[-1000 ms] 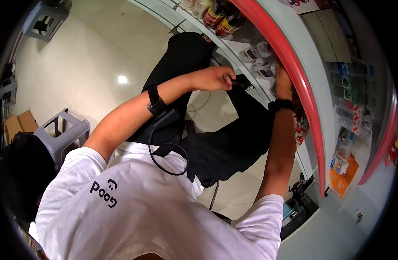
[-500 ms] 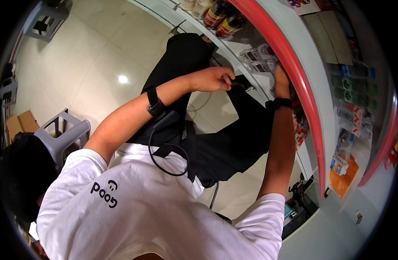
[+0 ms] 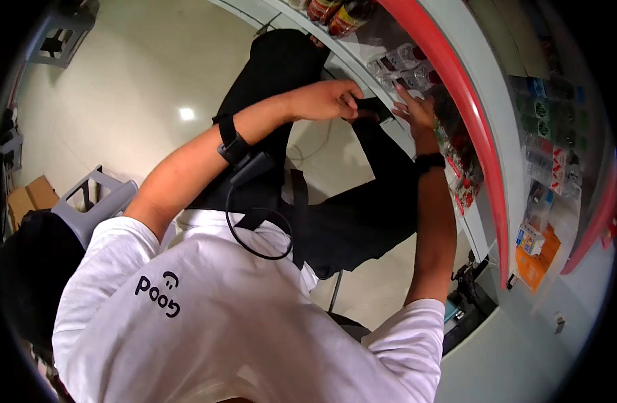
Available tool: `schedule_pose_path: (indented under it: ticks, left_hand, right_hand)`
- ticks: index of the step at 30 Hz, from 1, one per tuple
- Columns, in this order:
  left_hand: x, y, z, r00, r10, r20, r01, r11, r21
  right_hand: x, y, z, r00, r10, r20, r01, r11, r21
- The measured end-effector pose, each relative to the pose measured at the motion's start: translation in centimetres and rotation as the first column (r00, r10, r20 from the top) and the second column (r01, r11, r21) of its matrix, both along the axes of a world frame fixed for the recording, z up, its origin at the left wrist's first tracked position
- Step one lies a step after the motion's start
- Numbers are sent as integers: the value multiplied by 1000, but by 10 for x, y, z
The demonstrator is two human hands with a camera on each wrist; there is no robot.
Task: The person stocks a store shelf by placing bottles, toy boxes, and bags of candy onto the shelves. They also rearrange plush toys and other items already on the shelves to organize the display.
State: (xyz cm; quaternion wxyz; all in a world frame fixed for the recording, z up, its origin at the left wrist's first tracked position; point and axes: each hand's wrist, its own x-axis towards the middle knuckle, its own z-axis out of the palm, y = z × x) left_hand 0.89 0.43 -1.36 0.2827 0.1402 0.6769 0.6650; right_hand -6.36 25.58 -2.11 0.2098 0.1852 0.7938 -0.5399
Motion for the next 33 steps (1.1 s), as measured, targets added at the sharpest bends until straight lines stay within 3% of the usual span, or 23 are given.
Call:
schedule_pose_path:
  ticks: [2, 3, 5, 7, 9, 13, 17, 18, 19, 21, 23, 29, 31, 33]
  left_hand:
    - [0, 2, 2, 1000, 6, 5, -6, 1000, 6]
    - [0, 4, 2, 1000, 7, -1, -7, 1000, -1]
    - [0, 7, 0, 999, 17, -37, -17, 1000, 3]
    - [4, 0, 10, 997, 14, -72, -11, 999, 42]
    - [6, -1, 8, 998, 23, -61, -20, 998, 54]
    - [6, -4, 3, 998, 44, -44, -42, 998, 48]
    - [3, -12, 6, 993, 82, -87, -81, 997, 15]
    - [3, -13, 3, 993, 93, -76, -92, 996, 17]
    - [2, -15, 2, 988, 107, -114, -103, 994, 38]
    - [4, -16, 0, 983, 128, -135, -120, 991, 64]
    - [2, -18, -1, 988, 119, -99, -115, 992, 49]
    - [1, -19, -1, 988, 146, -58, -144, 988, 49]
    - [2, -22, 2, 985, 152, -78, -148, 987, 58]
    - [3, -24, 3, 982, 157, -104, -151, 987, 64]
  right_hand:
    - [-3, -7, -24, 985, -168, 41, 173, 971, -165]
    - [-1, -19, -25, 984, -172, 45, 177, 972, -155]
    - [3, -56, -23, 894, -448, -12, 436, 876, -207]
    - [-4, -67, -42, 872, -485, -59, 466, 861, -203]
    - [-10, -74, -56, 806, -522, -278, 482, 853, -203]
    - [-24, -72, -80, 720, -640, -267, 573, 766, -292]
    - [-22, -83, -74, 719, -625, -303, 568, 781, -261]
    - [-52, -17, -152, 816, -364, -450, 338, 931, -139]
    - [-53, -24, -147, 823, -354, -444, 330, 934, -133]
    - [-48, -52, -98, 838, -457, -297, 418, 889, -189]
    - [-42, -80, -71, 787, -526, -323, 498, 850, -172]
    - [-81, -79, -74, 773, -591, -232, 550, 806, -218]
    - [-102, -62, -83, 823, -557, -111, 497, 801, -334]
    - [-123, -54, -95, 845, -510, -161, 424, 822, -381]
